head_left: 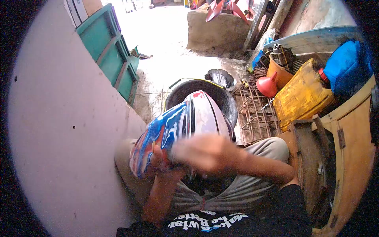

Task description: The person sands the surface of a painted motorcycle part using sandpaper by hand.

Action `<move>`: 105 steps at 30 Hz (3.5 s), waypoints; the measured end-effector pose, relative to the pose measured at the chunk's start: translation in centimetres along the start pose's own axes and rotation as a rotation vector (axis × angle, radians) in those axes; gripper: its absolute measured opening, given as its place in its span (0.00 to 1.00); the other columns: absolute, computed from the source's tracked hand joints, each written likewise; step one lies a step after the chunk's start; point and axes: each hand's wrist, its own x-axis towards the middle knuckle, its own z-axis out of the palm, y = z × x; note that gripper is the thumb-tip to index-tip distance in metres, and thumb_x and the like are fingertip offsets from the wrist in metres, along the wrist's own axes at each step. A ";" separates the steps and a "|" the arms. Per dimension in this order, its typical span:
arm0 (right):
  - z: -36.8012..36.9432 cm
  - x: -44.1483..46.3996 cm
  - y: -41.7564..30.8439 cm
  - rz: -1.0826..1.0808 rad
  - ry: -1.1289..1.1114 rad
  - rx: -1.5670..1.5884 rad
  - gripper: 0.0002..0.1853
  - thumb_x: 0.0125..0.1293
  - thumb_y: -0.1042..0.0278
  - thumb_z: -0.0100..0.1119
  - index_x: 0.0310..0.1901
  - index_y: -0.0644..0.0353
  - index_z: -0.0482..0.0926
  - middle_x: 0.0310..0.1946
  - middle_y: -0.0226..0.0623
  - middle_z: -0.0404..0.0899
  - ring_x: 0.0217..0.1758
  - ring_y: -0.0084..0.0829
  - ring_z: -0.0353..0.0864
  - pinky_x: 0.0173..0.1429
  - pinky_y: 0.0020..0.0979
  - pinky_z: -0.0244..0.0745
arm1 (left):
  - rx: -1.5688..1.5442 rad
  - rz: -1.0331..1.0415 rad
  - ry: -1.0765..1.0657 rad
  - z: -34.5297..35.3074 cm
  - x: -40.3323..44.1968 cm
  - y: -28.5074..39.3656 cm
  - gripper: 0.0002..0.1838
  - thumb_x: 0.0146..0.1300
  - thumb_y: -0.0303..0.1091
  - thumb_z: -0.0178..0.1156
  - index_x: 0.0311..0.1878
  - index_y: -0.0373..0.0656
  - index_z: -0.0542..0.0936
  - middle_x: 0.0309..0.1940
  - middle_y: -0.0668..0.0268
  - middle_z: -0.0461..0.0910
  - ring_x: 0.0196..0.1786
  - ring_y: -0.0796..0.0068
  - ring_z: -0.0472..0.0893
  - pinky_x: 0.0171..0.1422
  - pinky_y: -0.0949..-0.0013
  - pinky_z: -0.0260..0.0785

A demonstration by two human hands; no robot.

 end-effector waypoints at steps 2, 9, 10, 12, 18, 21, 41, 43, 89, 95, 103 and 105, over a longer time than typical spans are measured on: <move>-0.1 0.2 -0.5 -0.041 0.019 0.095 0.13 0.66 0.68 0.63 0.51 0.56 0.86 0.48 0.35 0.89 0.47 0.31 0.91 0.51 0.36 0.89 | -0.005 -0.038 0.060 4.1 -0.5 0.8 0.56 0.63 0.73 0.65 0.80 0.38 0.62 0.70 0.50 0.76 0.67 0.52 0.80 0.75 0.44 0.71; 0.5 -0.1 1.8 0.043 0.050 -0.046 0.13 0.66 0.67 0.64 0.50 0.55 0.87 0.49 0.37 0.90 0.48 0.31 0.92 0.49 0.34 0.89 | 0.267 0.216 -0.153 15.0 -3.5 0.8 0.57 0.61 0.74 0.65 0.79 0.38 0.64 0.69 0.49 0.76 0.66 0.53 0.80 0.75 0.41 0.71; 0.2 0.3 -0.3 -0.087 0.049 0.022 0.13 0.67 0.66 0.63 0.51 0.54 0.88 0.51 0.37 0.90 0.50 0.29 0.92 0.53 0.33 0.89 | 0.224 0.185 -0.178 13.7 -3.2 0.6 0.57 0.60 0.75 0.65 0.79 0.38 0.64 0.69 0.50 0.75 0.66 0.53 0.80 0.74 0.42 0.72; 0.1 0.5 -0.9 -0.045 0.081 0.042 0.12 0.65 0.68 0.62 0.49 0.57 0.86 0.47 0.38 0.89 0.48 0.31 0.91 0.52 0.35 0.88 | 0.146 0.117 -0.229 11.3 -2.8 0.5 0.57 0.60 0.76 0.65 0.78 0.38 0.64 0.69 0.50 0.75 0.65 0.53 0.80 0.72 0.43 0.74; -0.4 -0.3 3.6 0.194 -0.084 -0.148 0.15 0.64 0.70 0.63 0.53 0.56 0.85 0.47 0.38 0.89 0.48 0.32 0.91 0.51 0.36 0.88 | 0.099 0.120 -0.313 12.1 -2.1 0.5 0.58 0.60 0.76 0.65 0.79 0.38 0.62 0.71 0.51 0.74 0.68 0.53 0.78 0.73 0.43 0.73; -0.4 0.7 -2.1 -0.127 0.011 0.064 0.14 0.65 0.67 0.62 0.51 0.56 0.86 0.48 0.36 0.89 0.50 0.29 0.91 0.55 0.35 0.88 | 0.107 0.134 -0.325 13.1 -2.1 0.7 0.58 0.61 0.75 0.64 0.80 0.38 0.61 0.72 0.52 0.74 0.70 0.53 0.77 0.74 0.43 0.72; -0.3 0.2 0.3 -0.105 0.009 0.012 0.12 0.66 0.67 0.63 0.49 0.55 0.87 0.47 0.35 0.90 0.48 0.31 0.92 0.53 0.33 0.89 | 0.218 0.112 -0.314 11.7 -2.0 1.6 0.58 0.63 0.71 0.66 0.81 0.37 0.57 0.73 0.50 0.72 0.72 0.50 0.76 0.76 0.42 0.70; -0.4 0.2 2.6 -0.025 0.034 -0.049 0.11 0.63 0.67 0.64 0.46 0.56 0.87 0.45 0.35 0.90 0.45 0.33 0.92 0.51 0.35 0.89 | 0.230 0.135 -0.319 13.3 -3.0 1.7 0.58 0.63 0.71 0.66 0.81 0.37 0.57 0.73 0.49 0.72 0.72 0.50 0.77 0.76 0.42 0.70; 0.4 0.4 -0.8 -0.089 0.047 -0.031 0.10 0.68 0.69 0.61 0.49 0.54 0.85 0.48 0.34 0.89 0.50 0.34 0.91 0.54 0.38 0.88 | 0.004 0.004 -0.270 1.2 0.8 0.9 0.57 0.62 0.74 0.65 0.80 0.38 0.61 0.73 0.51 0.74 0.72 0.51 0.77 0.78 0.44 0.68; -0.1 -2.0 8.3 0.348 -0.150 -0.255 0.13 0.63 0.66 0.66 0.49 0.56 0.83 0.35 0.41 0.85 0.35 0.44 0.87 0.42 0.40 0.85 | 0.033 0.137 -0.373 14.5 -2.7 1.7 0.60 0.60 0.79 0.61 0.80 0.38 0.63 0.74 0.51 0.73 0.74 0.52 0.75 0.80 0.43 0.66; -0.8 -1.0 7.2 0.313 -0.149 -0.170 0.11 0.64 0.66 0.65 0.47 0.56 0.86 0.40 0.35 0.89 0.41 0.35 0.91 0.46 0.40 0.89 | 0.012 0.045 -0.333 9.2 -3.6 0.9 0.58 0.61 0.78 0.62 0.80 0.39 0.62 0.74 0.51 0.73 0.74 0.52 0.75 0.79 0.42 0.67; -1.0 -0.7 6.3 0.265 -0.059 -0.171 0.11 0.64 0.67 0.65 0.47 0.57 0.86 0.40 0.35 0.88 0.41 0.35 0.91 0.45 0.38 0.89 | 0.000 0.021 -0.352 7.2 -4.5 0.3 0.58 0.61 0.77 0.62 0.80 0.39 0.62 0.74 0.51 0.73 0.74 0.51 0.75 0.79 0.42 0.67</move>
